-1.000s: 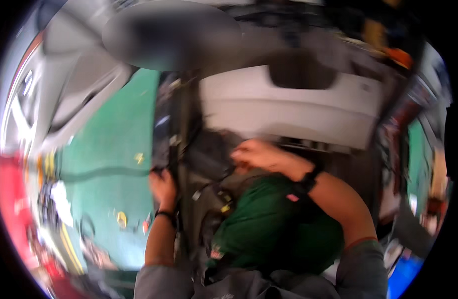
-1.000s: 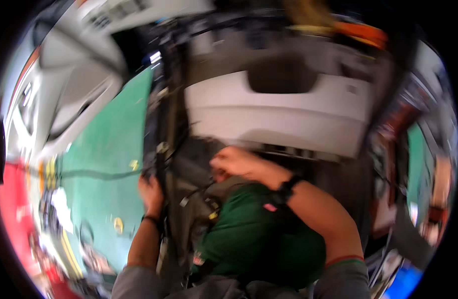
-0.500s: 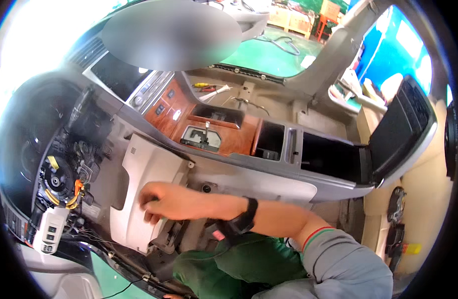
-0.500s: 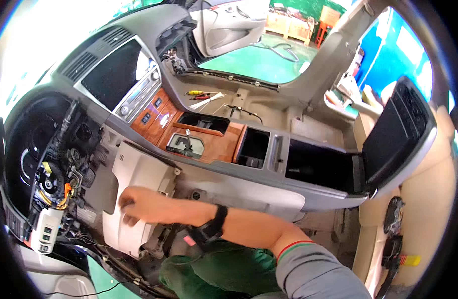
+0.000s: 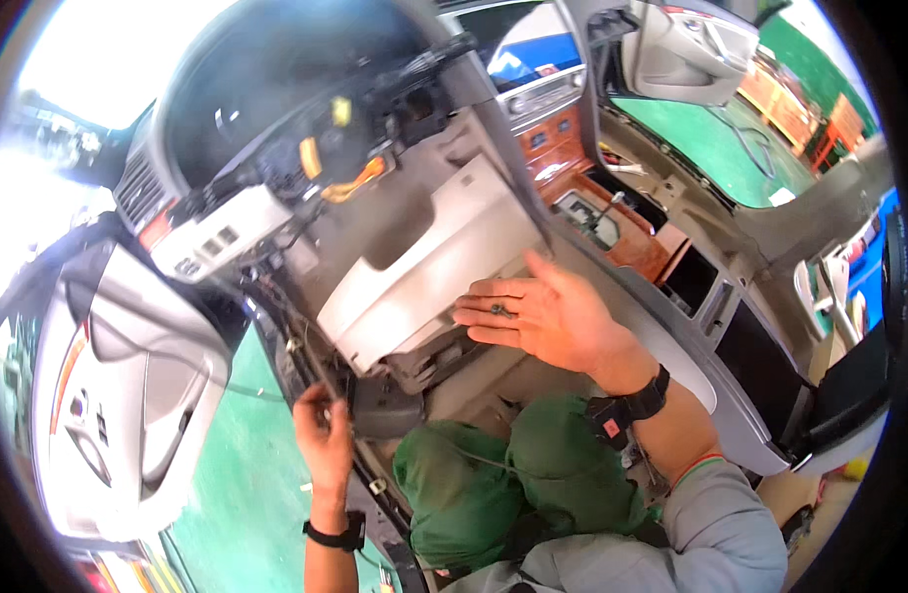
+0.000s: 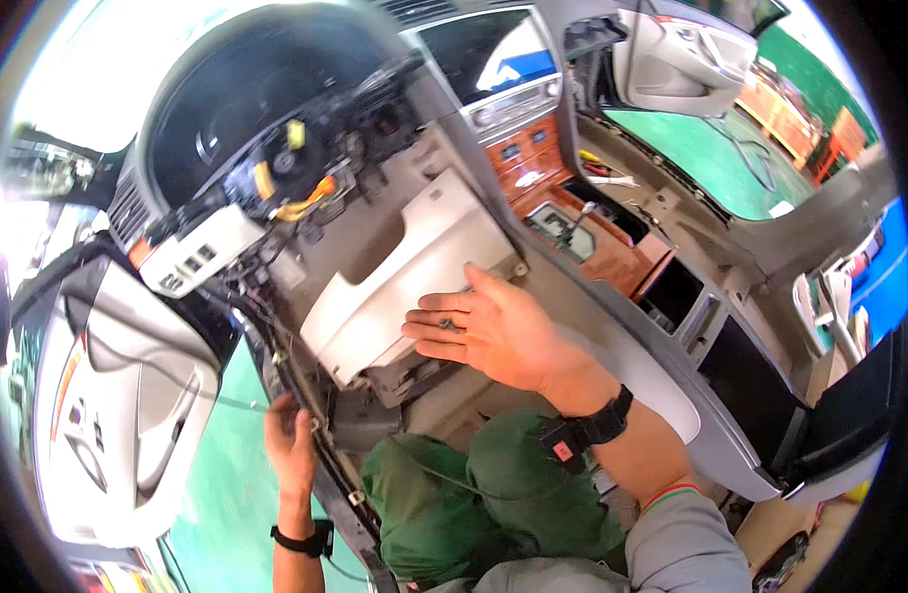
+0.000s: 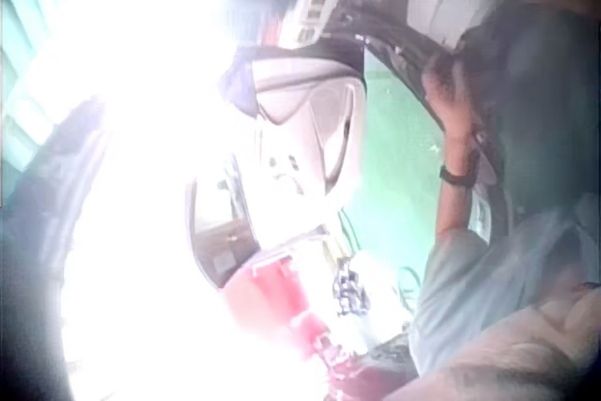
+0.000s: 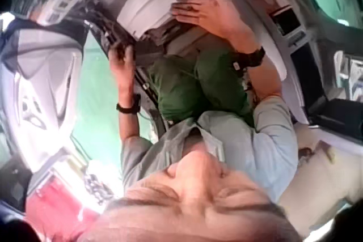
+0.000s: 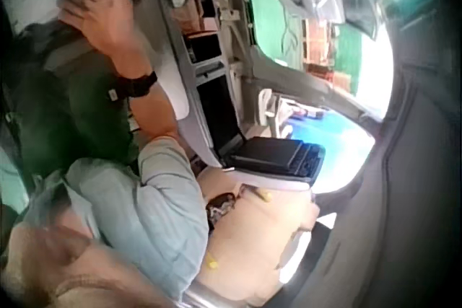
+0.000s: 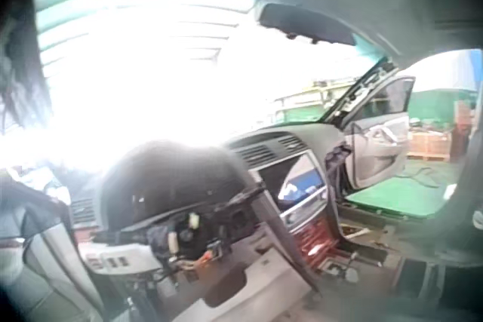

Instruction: The person reaches behind the dashboard area of a car, handles wiring connectors, and uses a screwdriver to work on components under the steering column.

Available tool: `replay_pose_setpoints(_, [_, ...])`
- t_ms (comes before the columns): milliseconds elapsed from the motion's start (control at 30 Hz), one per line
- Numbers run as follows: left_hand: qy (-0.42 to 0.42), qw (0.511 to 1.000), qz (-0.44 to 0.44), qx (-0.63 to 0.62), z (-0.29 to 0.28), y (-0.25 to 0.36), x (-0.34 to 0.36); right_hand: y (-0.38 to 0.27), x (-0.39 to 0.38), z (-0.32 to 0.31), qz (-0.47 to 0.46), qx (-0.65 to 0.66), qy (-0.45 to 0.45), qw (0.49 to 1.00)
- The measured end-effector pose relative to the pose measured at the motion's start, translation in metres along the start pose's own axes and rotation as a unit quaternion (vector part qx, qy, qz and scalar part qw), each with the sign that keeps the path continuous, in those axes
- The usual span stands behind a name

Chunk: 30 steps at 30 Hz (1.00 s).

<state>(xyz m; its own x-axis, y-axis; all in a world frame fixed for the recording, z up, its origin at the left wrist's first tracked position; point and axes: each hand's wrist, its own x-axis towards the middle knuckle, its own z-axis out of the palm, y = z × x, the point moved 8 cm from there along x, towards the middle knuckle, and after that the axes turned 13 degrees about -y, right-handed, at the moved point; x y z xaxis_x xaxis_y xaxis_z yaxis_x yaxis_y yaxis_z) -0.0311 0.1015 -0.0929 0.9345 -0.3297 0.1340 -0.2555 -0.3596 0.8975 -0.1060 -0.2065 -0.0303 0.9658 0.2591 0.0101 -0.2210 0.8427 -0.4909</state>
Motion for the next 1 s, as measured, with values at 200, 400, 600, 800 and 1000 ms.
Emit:
replay_pose_setpoints(200, [-0.107,0.987,0.113,0.04,0.047,0.125,0.008,0.053,0.01,0.021,0.08,0.016,0.003,0.997])
replay_pose_setpoints(400, [-0.009,0.999,0.005,-0.035,0.007,0.022,-0.005,0.049,0.017,-0.039,0.118,-0.174,0.031,0.977])
replay_pose_setpoints(600, [0.05,0.987,-0.146,-0.044,-0.035,-0.098,-0.046,0.028,-0.008,-0.19,0.228,-0.288,0.121,0.922])
replay_pose_setpoints(800, [0.037,0.962,-0.27,-0.003,-0.029,-0.224,-0.105,0.083,-0.032,-0.32,0.302,-0.252,0.187,0.9])
replay_pose_setpoints(1000, [-0.025,0.912,-0.408,0.022,0.014,-0.264,-0.153,0.105,-0.003,-0.387,0.207,-0.236,0.309,0.898])
